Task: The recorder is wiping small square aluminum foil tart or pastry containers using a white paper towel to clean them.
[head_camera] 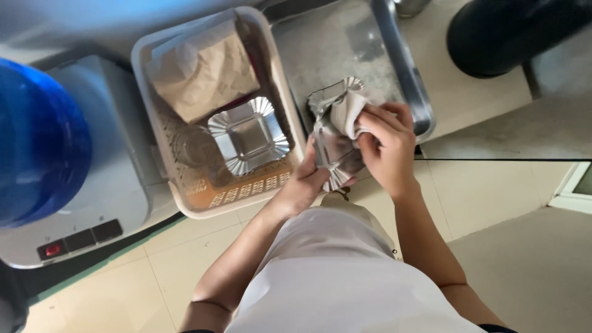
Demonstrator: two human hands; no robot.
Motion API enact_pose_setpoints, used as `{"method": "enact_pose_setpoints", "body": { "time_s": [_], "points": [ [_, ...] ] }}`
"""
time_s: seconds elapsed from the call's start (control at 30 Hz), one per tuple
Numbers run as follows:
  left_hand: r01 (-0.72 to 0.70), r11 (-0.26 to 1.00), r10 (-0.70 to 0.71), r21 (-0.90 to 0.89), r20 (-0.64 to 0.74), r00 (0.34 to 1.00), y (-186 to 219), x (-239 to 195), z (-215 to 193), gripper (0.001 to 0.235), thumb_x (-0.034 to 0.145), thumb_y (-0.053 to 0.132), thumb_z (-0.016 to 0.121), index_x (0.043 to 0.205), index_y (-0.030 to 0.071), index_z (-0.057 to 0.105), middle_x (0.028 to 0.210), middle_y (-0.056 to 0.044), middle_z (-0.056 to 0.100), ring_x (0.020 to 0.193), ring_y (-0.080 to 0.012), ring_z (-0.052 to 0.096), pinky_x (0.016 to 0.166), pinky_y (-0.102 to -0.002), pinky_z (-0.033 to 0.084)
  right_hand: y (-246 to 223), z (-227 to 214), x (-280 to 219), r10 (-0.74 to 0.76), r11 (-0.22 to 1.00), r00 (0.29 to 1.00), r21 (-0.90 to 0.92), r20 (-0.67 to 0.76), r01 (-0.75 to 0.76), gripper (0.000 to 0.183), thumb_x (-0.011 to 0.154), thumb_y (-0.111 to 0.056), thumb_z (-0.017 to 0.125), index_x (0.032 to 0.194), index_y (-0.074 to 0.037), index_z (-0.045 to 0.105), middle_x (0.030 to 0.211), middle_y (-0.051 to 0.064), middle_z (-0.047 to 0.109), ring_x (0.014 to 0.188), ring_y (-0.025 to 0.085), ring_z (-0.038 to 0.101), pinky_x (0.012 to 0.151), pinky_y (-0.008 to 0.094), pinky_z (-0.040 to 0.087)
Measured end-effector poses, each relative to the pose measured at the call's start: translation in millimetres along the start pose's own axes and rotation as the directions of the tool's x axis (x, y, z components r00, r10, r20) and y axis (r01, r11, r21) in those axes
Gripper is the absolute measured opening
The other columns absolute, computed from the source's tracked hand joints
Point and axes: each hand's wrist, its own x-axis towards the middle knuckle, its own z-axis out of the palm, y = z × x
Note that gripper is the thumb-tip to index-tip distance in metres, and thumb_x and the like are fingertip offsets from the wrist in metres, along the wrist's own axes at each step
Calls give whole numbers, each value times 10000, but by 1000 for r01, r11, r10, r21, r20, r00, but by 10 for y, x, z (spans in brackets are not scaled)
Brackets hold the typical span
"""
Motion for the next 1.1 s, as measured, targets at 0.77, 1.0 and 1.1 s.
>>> {"method": "enact_pose_setpoints", "body": {
  "time_s": [0.77, 1.0, 1.1],
  "points": [
    [-269, 50, 681, 962, 164, 713, -43, 247, -698, 608, 952, 122, 640, 1441, -98, 351, 656, -216, 679, 562, -375, 699, 517, -444, 563, 34, 154, 139, 35, 999, 993, 19, -109, -33, 335, 846, 80, 630, 1121, -61, 758, 1209, 56, 753, 1091, 310, 611, 1001, 388, 506],
    [-213, 201, 614, 956, 46, 788, -77, 497, -287, 882, 960, 67, 574, 1603, -33, -21, 650, -220, 673, 497, -340, 665, 480, -448, 512, 570, -53, 330, -36, 999, 996, 18, -81, 38, 310, 891, 78, 651, 1154, -51, 754, 1219, 60, 755, 1099, 280, 671, 1025, 393, 495],
    [-283, 46, 596, 958, 201, 778, -160, 649, -162, 754, 937, -18, 499, 1605, 10, 151, 1502, -262, 517, 562, -312, 689, 483, -416, 540, 728, -132, 435, -22, 999, 998, 39, -60, 25, 330, 861, 79, 635, 1137, -56, 757, 1203, 68, 757, 1099, 314, 641, 1031, 401, 511]
  ]
}}
